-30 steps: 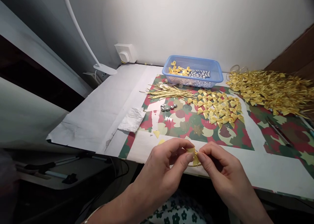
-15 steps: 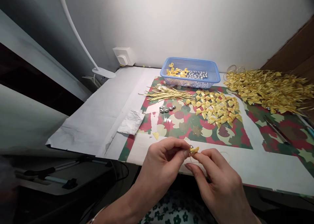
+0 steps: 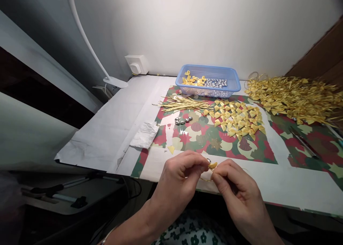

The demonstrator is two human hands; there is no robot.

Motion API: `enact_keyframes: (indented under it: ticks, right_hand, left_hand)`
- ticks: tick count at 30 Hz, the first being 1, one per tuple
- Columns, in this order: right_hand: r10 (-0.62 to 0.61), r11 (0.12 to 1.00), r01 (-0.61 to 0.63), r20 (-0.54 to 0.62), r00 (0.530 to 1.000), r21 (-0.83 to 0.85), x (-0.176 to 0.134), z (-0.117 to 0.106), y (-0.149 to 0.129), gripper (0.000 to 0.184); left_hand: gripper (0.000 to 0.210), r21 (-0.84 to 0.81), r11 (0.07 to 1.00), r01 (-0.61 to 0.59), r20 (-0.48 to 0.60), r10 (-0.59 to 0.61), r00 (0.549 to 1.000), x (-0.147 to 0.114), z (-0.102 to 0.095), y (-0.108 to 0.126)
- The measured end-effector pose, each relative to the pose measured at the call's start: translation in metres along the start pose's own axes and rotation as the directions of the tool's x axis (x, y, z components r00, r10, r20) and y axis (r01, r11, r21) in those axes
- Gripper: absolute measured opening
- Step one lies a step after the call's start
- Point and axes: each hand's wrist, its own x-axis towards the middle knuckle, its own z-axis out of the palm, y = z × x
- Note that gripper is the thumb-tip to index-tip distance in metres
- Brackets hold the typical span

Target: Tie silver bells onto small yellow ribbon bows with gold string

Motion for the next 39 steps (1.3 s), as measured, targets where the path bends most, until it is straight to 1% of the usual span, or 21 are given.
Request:
enact_keyframes:
  ticks: [2, 4, 7, 9, 12, 15, 17, 19, 21, 22, 23, 25, 27, 29, 30, 32, 34, 36, 39]
  right_hand:
    - [0.018, 0.998, -0.018, -0.017, 1.0, -0.055, 0.001, -0.002, -0.001, 0.02]
    - [0.002, 0.995, -0.005, -0.031, 1.0, -0.103, 0.0, -0.003, -0.002, 0.018]
    - [-0.109, 0.98, 0.1, -0.039, 0.993, -0.172, -0.002, 0.003, -0.004, 0.014]
    - [-0.199, 0.96, 0.182, -0.062, 0.978, -0.213, -0.004, 0.01, -0.006, 0.016]
    - [-0.257, 0.945, 0.223, -0.121, 0.959, -0.238, -0.003, 0.016, -0.006, 0.022]
    - [-0.245, 0.949, 0.204, -0.152, 0.958, -0.24, 0.001, 0.015, -0.004, 0.021]
    - [-0.234, 0.95, 0.193, -0.151, 0.96, -0.243, 0.005, 0.011, -0.001, 0.02]
    - [-0.211, 0.956, 0.173, -0.148, 0.966, -0.237, 0.008, 0.008, 0.003, 0.021]
    - [-0.174, 0.963, 0.137, -0.148, 0.973, -0.233, 0.01, 0.005, 0.007, 0.02]
    - [-0.155, 0.965, 0.118, -0.148, 0.977, -0.235, 0.011, 0.004, 0.008, 0.02]
    - [-0.136, 0.965, 0.099, -0.143, 0.98, -0.244, 0.012, 0.003, 0.009, 0.02]
    - [-0.119, 0.957, 0.078, -0.132, 0.984, -0.279, 0.013, 0.0, 0.009, 0.019]
    - [-0.1, 0.95, 0.056, -0.129, 0.987, -0.308, 0.015, -0.003, 0.005, 0.021]
    - [-0.072, 0.955, 0.036, -0.113, 0.991, -0.294, 0.015, -0.005, 0.001, 0.024]
    - [-0.06, 0.962, 0.032, -0.096, 0.994, -0.271, 0.015, -0.005, -0.001, 0.024]
    - [-0.077, 0.97, 0.064, -0.045, 0.996, -0.234, 0.012, -0.001, -0.003, 0.021]
    - [-0.157, 0.96, 0.15, -0.012, 0.988, -0.238, 0.008, 0.008, -0.002, 0.018]
    - [-0.236, 0.937, 0.228, -0.001, 0.972, -0.264, 0.002, 0.016, -0.001, 0.02]
    - [-0.262, 0.937, 0.264, 0.042, 0.964, -0.227, -0.004, 0.018, 0.0, 0.023]
  left_hand:
    - [0.021, 0.007, 1.0, 0.011, 0.028, -0.011, 1.0, 0.0, -0.002, 0.0]
    - [0.024, 0.02, 0.999, 0.028, 0.055, -0.029, 0.998, 0.0, -0.003, 0.0]
    - [0.027, 0.014, 0.996, 0.084, 0.105, -0.085, 0.991, 0.001, -0.003, 0.003]
    - [0.027, -0.016, 0.991, 0.137, 0.159, -0.132, 0.978, 0.002, -0.004, 0.006]
    - [0.026, -0.05, 0.98, 0.191, 0.205, -0.177, 0.962, 0.005, -0.005, 0.007]
    - [0.023, -0.091, 0.976, 0.196, 0.203, -0.174, 0.964, 0.006, -0.007, 0.007]
    - [0.019, -0.158, 0.96, 0.232, 0.228, -0.193, 0.954, 0.007, -0.007, 0.006]
    - [0.015, -0.265, 0.907, 0.328, 0.28, -0.253, 0.926, 0.008, -0.007, 0.005]
    - [0.011, -0.37, 0.826, 0.424, 0.34, -0.305, 0.89, 0.009, -0.006, 0.005]
    - [0.009, -0.399, 0.797, 0.453, 0.363, -0.317, 0.876, 0.009, -0.006, 0.005]
    - [0.008, -0.404, 0.788, 0.464, 0.377, -0.319, 0.869, 0.01, -0.005, 0.004]
    - [0.007, -0.328, 0.838, 0.436, 0.38, -0.305, 0.873, 0.01, -0.006, 0.003]
    - [0.01, -0.167, 0.918, 0.359, 0.373, -0.279, 0.885, 0.01, -0.007, 0.003]
    - [0.021, -0.032, 0.955, 0.295, 0.375, -0.262, 0.889, 0.011, -0.007, 0.004]
    - [0.028, -0.014, 0.955, 0.296, 0.378, -0.269, 0.886, 0.011, -0.007, 0.004]
    - [0.038, -0.087, 0.931, 0.353, 0.392, -0.294, 0.872, 0.012, -0.006, 0.006]
    - [0.04, -0.226, 0.873, 0.432, 0.419, -0.313, 0.852, 0.013, -0.005, 0.006]
    - [0.035, -0.327, 0.806, 0.493, 0.438, -0.333, 0.835, 0.014, -0.005, 0.004]
    - [0.023, -0.411, 0.735, 0.539, 0.402, -0.385, 0.831, 0.015, -0.007, -0.001]
